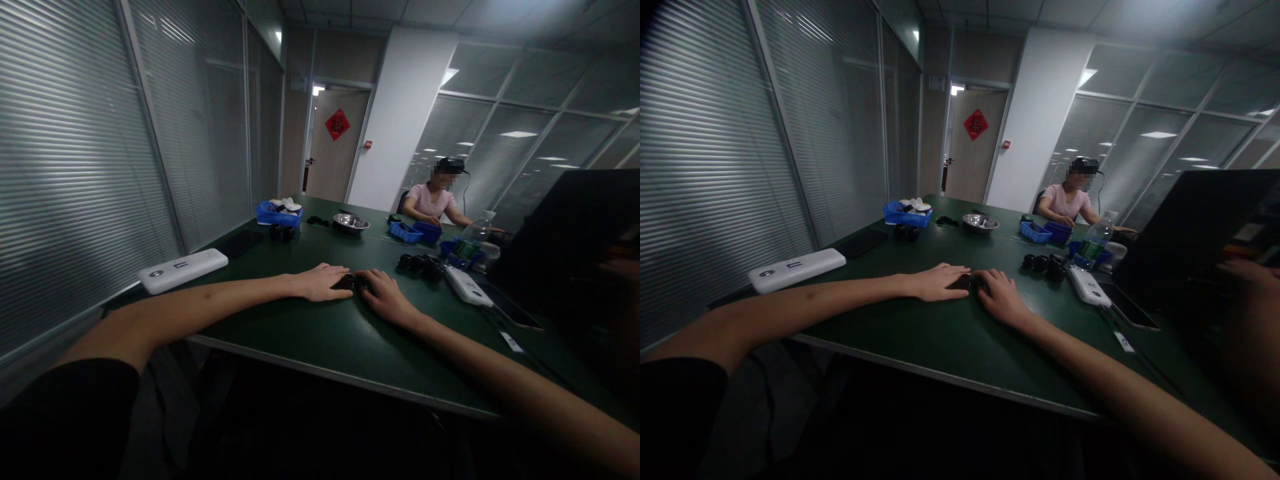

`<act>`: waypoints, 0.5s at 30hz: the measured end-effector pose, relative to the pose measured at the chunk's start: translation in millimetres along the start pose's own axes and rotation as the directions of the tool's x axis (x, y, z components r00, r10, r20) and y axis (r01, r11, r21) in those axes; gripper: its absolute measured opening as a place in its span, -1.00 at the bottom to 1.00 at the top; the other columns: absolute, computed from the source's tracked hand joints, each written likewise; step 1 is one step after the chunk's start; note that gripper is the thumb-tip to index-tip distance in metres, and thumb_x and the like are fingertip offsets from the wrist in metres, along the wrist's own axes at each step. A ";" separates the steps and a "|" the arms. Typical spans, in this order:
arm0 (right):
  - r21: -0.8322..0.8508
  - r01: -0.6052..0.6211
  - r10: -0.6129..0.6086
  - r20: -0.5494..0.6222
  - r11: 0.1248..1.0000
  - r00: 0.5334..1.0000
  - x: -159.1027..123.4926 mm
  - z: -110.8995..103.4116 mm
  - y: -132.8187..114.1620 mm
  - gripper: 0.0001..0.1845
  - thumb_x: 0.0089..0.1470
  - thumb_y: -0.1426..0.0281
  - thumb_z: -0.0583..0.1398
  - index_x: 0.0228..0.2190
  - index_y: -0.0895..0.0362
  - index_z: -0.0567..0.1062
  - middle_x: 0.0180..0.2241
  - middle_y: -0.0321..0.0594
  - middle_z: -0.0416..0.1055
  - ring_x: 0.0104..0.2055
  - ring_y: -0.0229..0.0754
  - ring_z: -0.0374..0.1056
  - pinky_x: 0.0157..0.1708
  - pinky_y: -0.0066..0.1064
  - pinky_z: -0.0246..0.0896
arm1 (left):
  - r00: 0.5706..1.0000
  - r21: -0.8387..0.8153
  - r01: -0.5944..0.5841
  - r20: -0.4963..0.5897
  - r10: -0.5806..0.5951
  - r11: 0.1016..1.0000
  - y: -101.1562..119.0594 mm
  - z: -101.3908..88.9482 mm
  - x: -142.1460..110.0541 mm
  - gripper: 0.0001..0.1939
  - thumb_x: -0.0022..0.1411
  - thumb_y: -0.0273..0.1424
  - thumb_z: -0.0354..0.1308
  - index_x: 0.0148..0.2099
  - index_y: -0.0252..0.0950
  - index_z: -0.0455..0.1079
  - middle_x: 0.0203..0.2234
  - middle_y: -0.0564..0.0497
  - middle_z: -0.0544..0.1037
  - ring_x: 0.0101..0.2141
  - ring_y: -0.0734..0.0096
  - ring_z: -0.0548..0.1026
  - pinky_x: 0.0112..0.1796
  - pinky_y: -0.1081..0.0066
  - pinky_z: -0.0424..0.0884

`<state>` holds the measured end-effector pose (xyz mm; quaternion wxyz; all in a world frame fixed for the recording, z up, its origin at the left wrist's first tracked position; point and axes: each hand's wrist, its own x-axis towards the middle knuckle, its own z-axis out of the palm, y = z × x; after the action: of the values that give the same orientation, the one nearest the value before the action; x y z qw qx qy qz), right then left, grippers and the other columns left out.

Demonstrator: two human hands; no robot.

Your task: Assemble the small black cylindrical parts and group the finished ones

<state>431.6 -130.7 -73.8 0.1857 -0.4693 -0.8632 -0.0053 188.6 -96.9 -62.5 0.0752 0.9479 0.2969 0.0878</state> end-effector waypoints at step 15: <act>-0.002 -0.002 0.002 -0.001 1.000 1.000 -0.1 -0.7 0.0 -0.56 0.29 0.37 0.08 0.18 0.03 0.33 0.08 -0.04 0.41 0.10 0.08 0.28 0.02 -0.05 0.18 | 1.000 -0.029 -0.001 -0.012 0.001 1.000 0.1 0.4 0.0 -0.20 0.44 0.09 -0.18 0.42 -0.44 0.10 0.39 -0.34 0.14 0.40 0.01 0.11 0.33 0.04 0.00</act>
<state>431.8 -130.9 -73.2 0.1856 -0.4704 -0.8627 -0.0062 188.8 -97.1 -62.9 0.0871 0.9463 0.2955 0.0979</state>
